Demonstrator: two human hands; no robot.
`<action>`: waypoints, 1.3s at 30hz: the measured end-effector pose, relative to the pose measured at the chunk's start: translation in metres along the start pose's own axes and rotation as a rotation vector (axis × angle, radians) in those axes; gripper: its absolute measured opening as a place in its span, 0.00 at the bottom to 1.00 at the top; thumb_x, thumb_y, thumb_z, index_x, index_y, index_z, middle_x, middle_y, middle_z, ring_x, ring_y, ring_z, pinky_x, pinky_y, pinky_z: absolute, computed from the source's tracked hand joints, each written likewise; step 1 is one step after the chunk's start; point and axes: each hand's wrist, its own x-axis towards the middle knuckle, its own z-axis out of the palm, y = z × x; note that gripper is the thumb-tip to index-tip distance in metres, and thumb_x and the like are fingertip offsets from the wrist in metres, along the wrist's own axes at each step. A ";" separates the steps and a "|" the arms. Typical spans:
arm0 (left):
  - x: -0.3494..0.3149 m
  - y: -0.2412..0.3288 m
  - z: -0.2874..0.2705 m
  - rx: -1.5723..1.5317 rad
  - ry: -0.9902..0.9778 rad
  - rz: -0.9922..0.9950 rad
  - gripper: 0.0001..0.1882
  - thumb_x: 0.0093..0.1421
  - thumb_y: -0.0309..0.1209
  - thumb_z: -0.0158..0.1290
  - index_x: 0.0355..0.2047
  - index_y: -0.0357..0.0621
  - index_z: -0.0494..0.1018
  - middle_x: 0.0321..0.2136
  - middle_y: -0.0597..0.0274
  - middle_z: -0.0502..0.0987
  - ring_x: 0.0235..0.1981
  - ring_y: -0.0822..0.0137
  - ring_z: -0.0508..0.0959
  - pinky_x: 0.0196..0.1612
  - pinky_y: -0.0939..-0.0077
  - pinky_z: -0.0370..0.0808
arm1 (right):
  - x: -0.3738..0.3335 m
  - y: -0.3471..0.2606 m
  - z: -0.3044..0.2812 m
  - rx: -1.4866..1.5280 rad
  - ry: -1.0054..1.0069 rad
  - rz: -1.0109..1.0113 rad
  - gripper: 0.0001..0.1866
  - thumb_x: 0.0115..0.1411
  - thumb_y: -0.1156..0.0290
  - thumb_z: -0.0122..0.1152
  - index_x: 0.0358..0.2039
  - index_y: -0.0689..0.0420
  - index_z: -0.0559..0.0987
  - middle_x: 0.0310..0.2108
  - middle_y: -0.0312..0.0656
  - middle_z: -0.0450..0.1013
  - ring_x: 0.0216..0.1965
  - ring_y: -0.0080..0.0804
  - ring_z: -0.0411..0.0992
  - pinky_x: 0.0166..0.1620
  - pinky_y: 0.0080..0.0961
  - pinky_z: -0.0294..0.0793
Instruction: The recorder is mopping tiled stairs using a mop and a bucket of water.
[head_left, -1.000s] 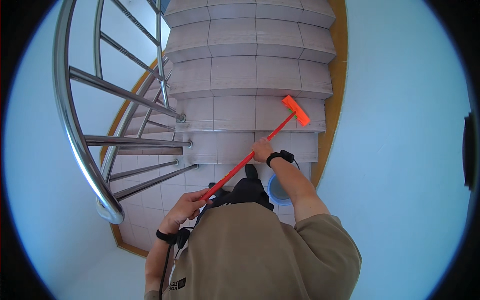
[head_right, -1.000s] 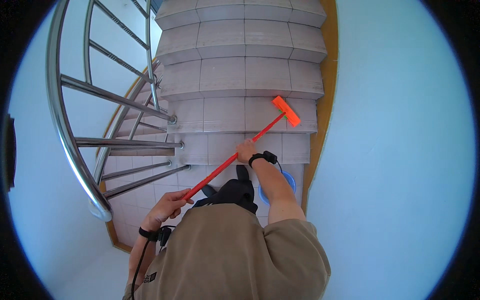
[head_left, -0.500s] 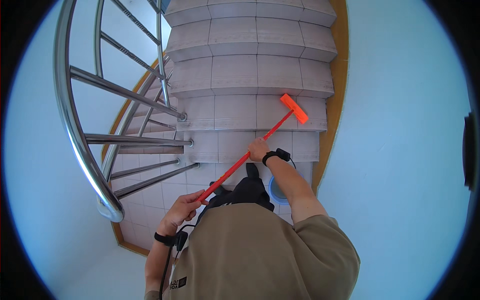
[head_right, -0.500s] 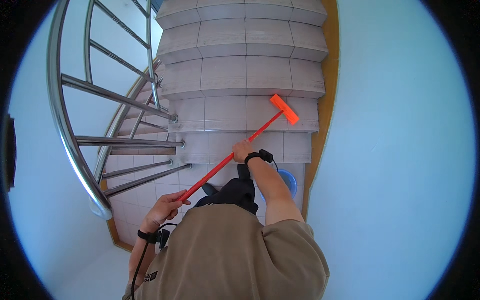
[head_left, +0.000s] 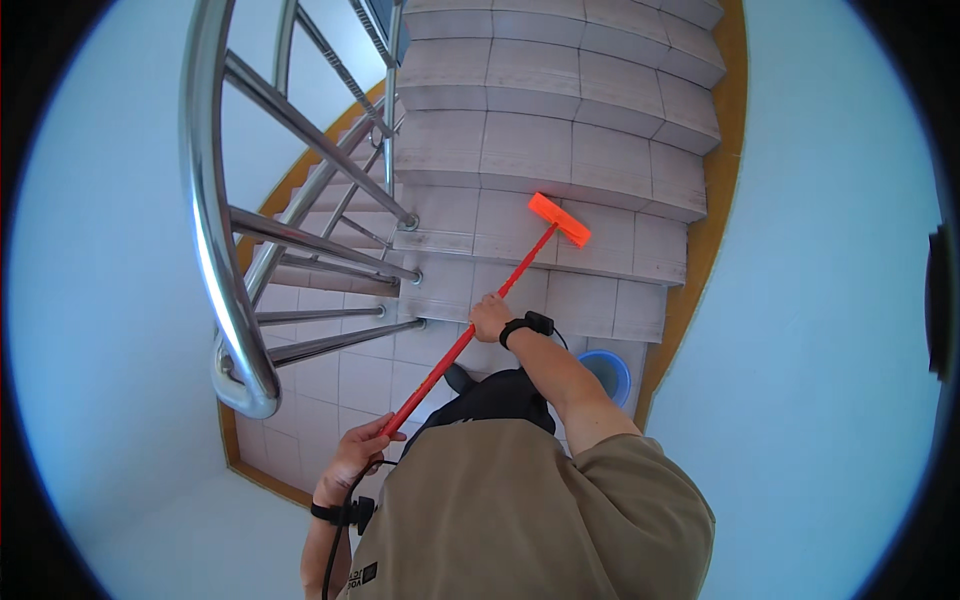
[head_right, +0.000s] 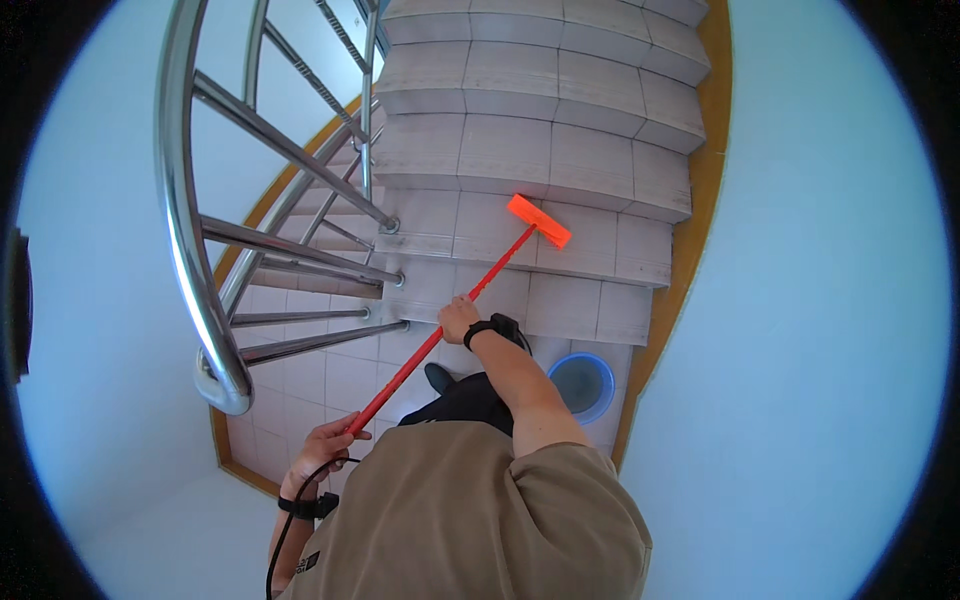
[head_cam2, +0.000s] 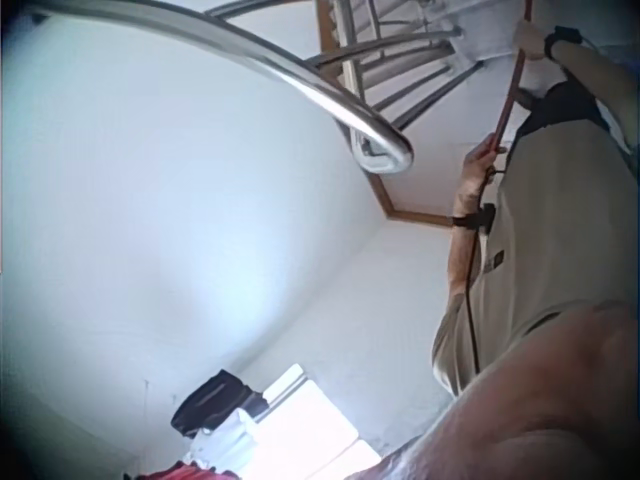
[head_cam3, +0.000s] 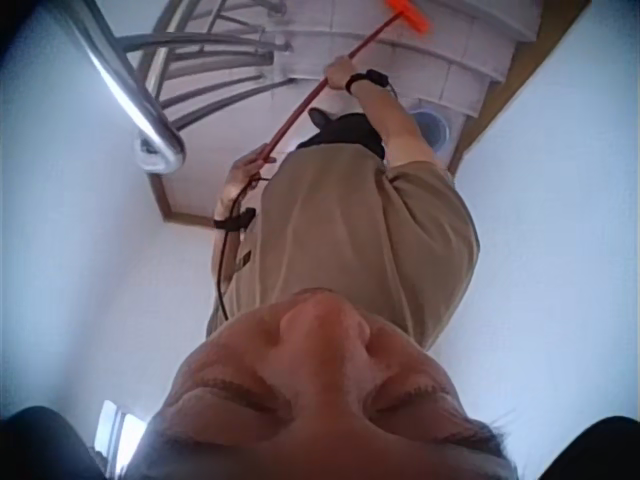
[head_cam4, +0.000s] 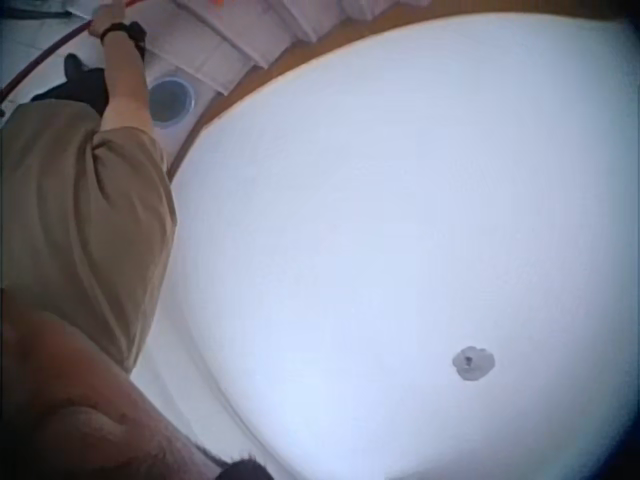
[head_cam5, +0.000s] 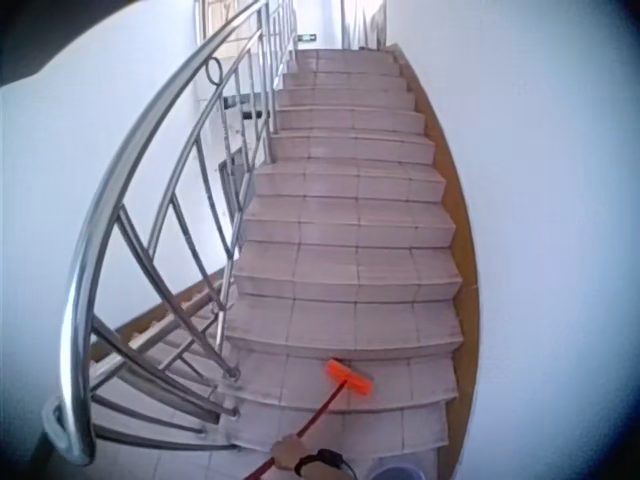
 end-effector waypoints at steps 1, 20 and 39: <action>-0.004 -0.005 -0.007 -0.005 0.002 0.005 0.27 0.63 0.24 0.47 0.63 0.37 0.59 0.39 0.61 0.80 0.15 0.84 0.61 0.18 0.90 0.60 | 0.006 -0.010 0.001 0.003 -0.009 -0.006 0.09 0.48 0.64 0.59 0.24 0.55 0.83 0.29 0.45 0.78 0.38 0.44 0.74 0.47 0.41 0.66; -0.055 -0.013 -0.055 -0.006 0.064 -0.007 0.24 0.62 0.23 0.50 0.59 0.36 0.66 0.36 0.62 0.80 0.16 0.82 0.66 0.18 0.89 0.62 | -0.009 -0.091 0.004 0.152 0.072 0.003 0.10 0.46 0.63 0.62 0.22 0.55 0.83 0.26 0.44 0.77 0.37 0.44 0.73 0.49 0.41 0.64; 0.076 0.066 0.131 0.328 -0.247 -0.081 0.27 0.62 0.24 0.48 0.62 0.44 0.63 0.36 0.67 0.78 0.15 0.82 0.63 0.16 0.88 0.60 | -0.152 0.135 0.002 0.070 -0.025 0.350 0.13 0.52 0.59 0.55 0.30 0.53 0.82 0.35 0.48 0.76 0.44 0.45 0.72 0.55 0.44 0.62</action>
